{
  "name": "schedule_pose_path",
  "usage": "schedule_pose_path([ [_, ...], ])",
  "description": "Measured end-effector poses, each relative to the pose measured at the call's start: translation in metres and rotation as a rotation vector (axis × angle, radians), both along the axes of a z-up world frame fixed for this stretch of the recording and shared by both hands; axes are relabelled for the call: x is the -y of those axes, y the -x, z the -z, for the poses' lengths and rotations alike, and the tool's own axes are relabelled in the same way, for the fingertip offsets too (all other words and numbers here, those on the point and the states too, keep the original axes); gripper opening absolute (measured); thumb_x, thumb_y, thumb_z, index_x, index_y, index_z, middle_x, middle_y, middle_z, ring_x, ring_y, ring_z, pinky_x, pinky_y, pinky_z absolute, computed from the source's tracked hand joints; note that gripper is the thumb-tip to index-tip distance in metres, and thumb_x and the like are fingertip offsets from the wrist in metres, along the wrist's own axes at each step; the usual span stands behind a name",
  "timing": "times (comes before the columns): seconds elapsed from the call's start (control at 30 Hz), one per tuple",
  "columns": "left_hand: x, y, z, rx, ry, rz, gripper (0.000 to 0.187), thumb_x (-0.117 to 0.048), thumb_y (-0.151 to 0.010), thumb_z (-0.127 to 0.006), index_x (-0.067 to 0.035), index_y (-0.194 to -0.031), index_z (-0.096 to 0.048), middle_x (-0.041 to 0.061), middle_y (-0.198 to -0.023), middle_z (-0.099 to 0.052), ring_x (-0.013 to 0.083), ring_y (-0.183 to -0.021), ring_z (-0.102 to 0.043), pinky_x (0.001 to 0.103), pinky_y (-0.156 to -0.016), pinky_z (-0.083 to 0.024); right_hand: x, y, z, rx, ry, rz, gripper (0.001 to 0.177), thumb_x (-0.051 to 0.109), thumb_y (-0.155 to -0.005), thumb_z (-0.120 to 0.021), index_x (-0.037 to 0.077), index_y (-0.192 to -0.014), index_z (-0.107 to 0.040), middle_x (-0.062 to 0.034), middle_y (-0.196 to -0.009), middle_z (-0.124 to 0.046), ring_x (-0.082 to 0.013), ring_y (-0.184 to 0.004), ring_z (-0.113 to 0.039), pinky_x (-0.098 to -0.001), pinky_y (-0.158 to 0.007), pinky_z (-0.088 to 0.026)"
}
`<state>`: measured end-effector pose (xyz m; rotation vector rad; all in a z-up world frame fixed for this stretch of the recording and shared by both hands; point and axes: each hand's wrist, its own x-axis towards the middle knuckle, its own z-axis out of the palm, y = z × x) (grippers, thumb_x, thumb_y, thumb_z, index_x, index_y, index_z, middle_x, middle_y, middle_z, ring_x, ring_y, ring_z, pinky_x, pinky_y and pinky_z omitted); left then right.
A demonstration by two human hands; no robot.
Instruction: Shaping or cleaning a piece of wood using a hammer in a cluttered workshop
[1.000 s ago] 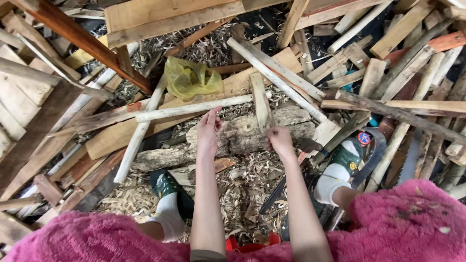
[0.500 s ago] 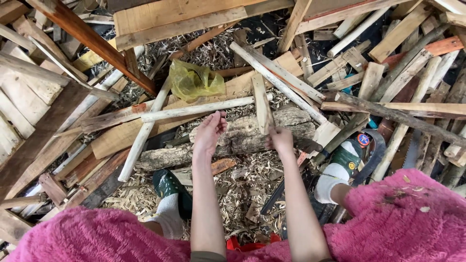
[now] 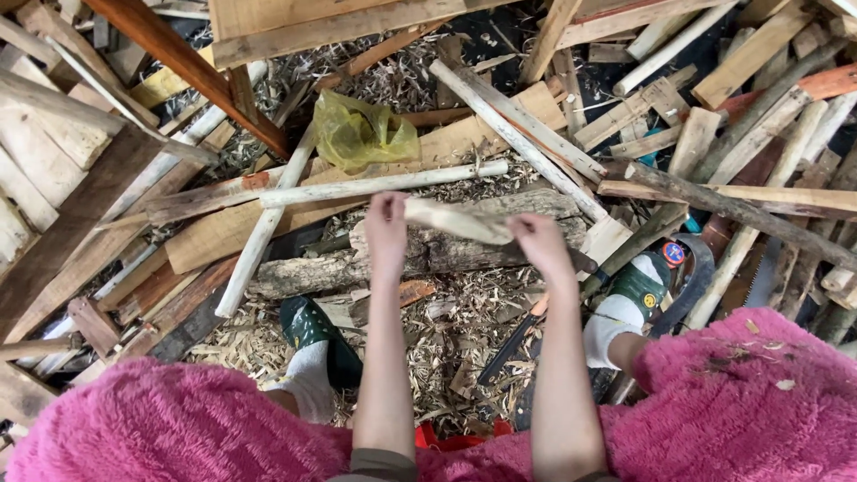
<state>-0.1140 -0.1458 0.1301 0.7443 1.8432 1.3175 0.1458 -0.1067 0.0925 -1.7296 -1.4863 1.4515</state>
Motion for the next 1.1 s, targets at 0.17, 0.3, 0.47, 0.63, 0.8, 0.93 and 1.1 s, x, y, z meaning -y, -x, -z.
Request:
schedule_pose_path([
  [0.17,0.001,-0.027,0.032,-0.677,0.150,0.238,0.020,-0.013,-0.105,-0.053,-0.009,-0.104,-0.072,0.014,-0.105,-0.067,0.0336,-0.117,-0.063,0.043,-0.101,-0.050,-0.014,-0.044,0.082,0.359,-0.121,-0.026,0.031,0.054,-0.095,-0.068,0.025,-0.095,-0.079,-0.0032,-0.085,-0.074,-0.0275,-0.089,-0.072,-0.0412,-0.079,-0.055],
  [0.3,-0.025,-0.052,0.017,-0.624,0.059,0.365,0.022,0.005,-0.102,-0.049,0.013,-0.115,-0.065,0.032,-0.112,-0.066,0.0542,-0.127,-0.052,0.064,-0.112,-0.037,0.000,-0.026,0.033,0.301,-0.152,0.033,0.031,0.045,-0.098,-0.066,0.017,-0.103,-0.079,-0.0141,-0.097,-0.074,-0.0377,-0.103,-0.069,-0.0483,-0.089,-0.054],
  [0.47,-0.050,-0.066,-0.001,-1.264,0.313,0.525,0.025,-0.010,-0.102,-0.033,-0.010,-0.107,-0.058,0.019,-0.113,-0.075,0.0377,-0.140,-0.048,0.049,-0.121,-0.026,0.004,-0.017,-0.044,-0.059,-0.231,0.191,0.023,0.023,-0.103,-0.060,0.010,-0.092,-0.076,-0.0030,-0.071,-0.057,-0.0146,-0.075,-0.053,-0.0309,-0.066,-0.045],
  [0.63,-0.062,-0.024,0.068,-0.990,0.148,0.382,0.022,-0.016,-0.105,-0.037,-0.008,-0.104,-0.057,0.022,-0.104,-0.067,0.0410,-0.122,-0.057,0.050,-0.107,-0.040,-0.005,-0.026,-0.055,-0.329,-0.136,0.320,0.024,0.024,-0.102,-0.066,0.011,-0.081,-0.067,0.0032,-0.055,-0.047,-0.0050,-0.046,-0.048,-0.0150,-0.045,-0.032],
  [0.8,-0.043,-0.030,0.080,-1.028,0.273,0.236,0.025,-0.016,-0.107,-0.030,-0.010,-0.102,-0.055,0.018,-0.076,-0.071,0.0344,-0.124,-0.055,0.050,-0.115,-0.026,-0.011,-0.012,-0.016,-0.350,-0.160,0.425,0.025,0.025,-0.098,-0.072,0.013,-0.076,-0.069,-0.0040,-0.057,-0.058,-0.0107,-0.046,-0.061,-0.0163,-0.041,-0.035],
  [0.93,-0.024,-0.045,0.102,-0.996,0.360,0.107,0.020,-0.013,-0.105,-0.031,-0.012,-0.103,-0.050,0.016,-0.075,-0.071,0.0312,-0.110,-0.055,0.046,-0.109,-0.029,-0.007,-0.011,0.006,-0.399,-0.150,0.443,0.008,0.012,-0.095,-0.070,0.004,-0.093,-0.071,-0.0124,-0.070,-0.067,-0.0176,-0.053,-0.069,-0.0221,-0.047,-0.055],
  [1.1,-0.013,-0.062,0.117,-1.011,0.359,0.078,0.009,-0.021,-0.106,-0.039,-0.014,-0.103,-0.043,0.019,-0.078,-0.073,0.0307,-0.105,-0.050,0.046,-0.105,-0.022,-0.005,-0.018,0.027,-0.515,-0.116,0.504,0.029,-0.002,-0.092,-0.066,-0.012,-0.119,-0.064,-0.0226,-0.091,-0.069,-0.0285,-0.068,-0.074,-0.0374,-0.065,-0.068],
])
